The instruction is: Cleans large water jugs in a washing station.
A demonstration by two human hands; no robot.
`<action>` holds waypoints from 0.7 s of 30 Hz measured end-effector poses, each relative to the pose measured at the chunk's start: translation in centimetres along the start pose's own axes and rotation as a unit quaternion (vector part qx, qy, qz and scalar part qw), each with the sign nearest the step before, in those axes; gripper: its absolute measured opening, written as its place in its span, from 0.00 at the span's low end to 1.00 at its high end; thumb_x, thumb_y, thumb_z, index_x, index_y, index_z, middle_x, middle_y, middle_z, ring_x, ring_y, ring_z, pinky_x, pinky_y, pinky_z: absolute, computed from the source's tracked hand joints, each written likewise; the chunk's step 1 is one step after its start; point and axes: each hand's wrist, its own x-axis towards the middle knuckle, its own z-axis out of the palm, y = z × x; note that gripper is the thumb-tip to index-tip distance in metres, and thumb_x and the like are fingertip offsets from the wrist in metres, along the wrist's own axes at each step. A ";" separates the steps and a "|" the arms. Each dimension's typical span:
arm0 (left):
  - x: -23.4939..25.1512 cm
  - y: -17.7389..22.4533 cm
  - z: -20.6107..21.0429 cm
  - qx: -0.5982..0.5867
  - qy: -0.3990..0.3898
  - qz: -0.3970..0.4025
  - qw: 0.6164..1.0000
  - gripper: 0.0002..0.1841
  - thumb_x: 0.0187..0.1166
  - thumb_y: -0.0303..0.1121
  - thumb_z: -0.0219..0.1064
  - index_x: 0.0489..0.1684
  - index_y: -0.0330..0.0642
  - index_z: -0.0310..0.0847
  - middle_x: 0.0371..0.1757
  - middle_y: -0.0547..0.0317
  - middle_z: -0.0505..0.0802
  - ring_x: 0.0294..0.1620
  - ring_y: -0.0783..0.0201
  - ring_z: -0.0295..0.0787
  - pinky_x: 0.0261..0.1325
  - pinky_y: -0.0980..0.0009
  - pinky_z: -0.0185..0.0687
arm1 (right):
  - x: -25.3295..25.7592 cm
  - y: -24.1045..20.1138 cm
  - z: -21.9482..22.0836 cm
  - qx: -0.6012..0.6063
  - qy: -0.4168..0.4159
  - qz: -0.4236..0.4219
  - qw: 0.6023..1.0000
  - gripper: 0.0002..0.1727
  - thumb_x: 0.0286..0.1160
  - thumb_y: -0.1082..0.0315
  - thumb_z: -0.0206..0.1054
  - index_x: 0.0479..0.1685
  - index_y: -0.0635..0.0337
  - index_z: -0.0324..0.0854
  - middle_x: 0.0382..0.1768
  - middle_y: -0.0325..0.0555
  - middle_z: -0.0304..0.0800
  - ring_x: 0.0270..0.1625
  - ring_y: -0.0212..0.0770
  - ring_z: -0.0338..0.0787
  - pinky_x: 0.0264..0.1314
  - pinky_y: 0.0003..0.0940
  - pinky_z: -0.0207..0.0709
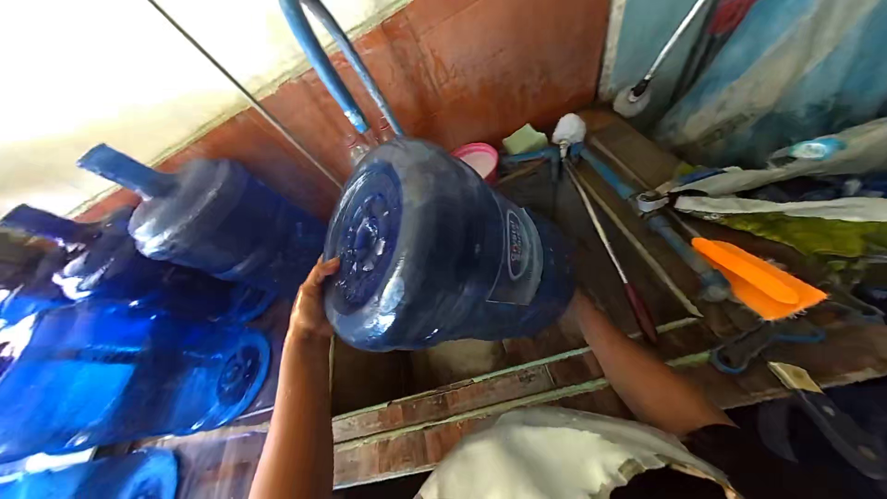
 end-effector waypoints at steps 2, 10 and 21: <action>-0.2 -1.7 -1.2 -0.031 0.022 -0.007 0.999 0.19 0.86 0.33 0.36 0.57 0.53 0.76 0.35 0.72 0.94 0.36 0.79 0.92 0.40 0.79 0.90 | 1.3 0.3 -0.7 0.027 -0.016 0.014 0.999 0.25 0.98 0.62 0.32 0.79 0.66 0.64 0.61 0.50 0.82 0.57 0.33 0.84 0.60 0.28 0.80; -1.3 -5.2 -3.4 -0.068 0.036 -0.014 0.997 0.16 0.77 0.31 0.45 0.57 0.53 0.74 0.33 0.74 0.93 0.33 0.81 0.91 0.38 0.81 0.89 | -5.3 -6.7 6.8 -0.179 0.095 -0.076 0.976 0.21 0.92 0.74 0.47 0.78 0.72 0.70 0.74 0.58 0.80 0.75 0.38 0.79 0.79 0.26 0.68; -2.8 -7.0 -9.2 0.082 0.102 -0.042 0.990 0.19 0.93 0.31 0.36 0.67 0.34 0.71 0.47 0.66 0.91 0.45 0.82 0.88 0.51 0.82 0.86 | -0.9 0.2 2.4 -0.156 0.031 0.180 0.971 0.20 0.96 0.61 0.47 0.70 0.67 0.73 0.52 0.53 0.84 0.49 0.39 0.85 0.53 0.37 0.81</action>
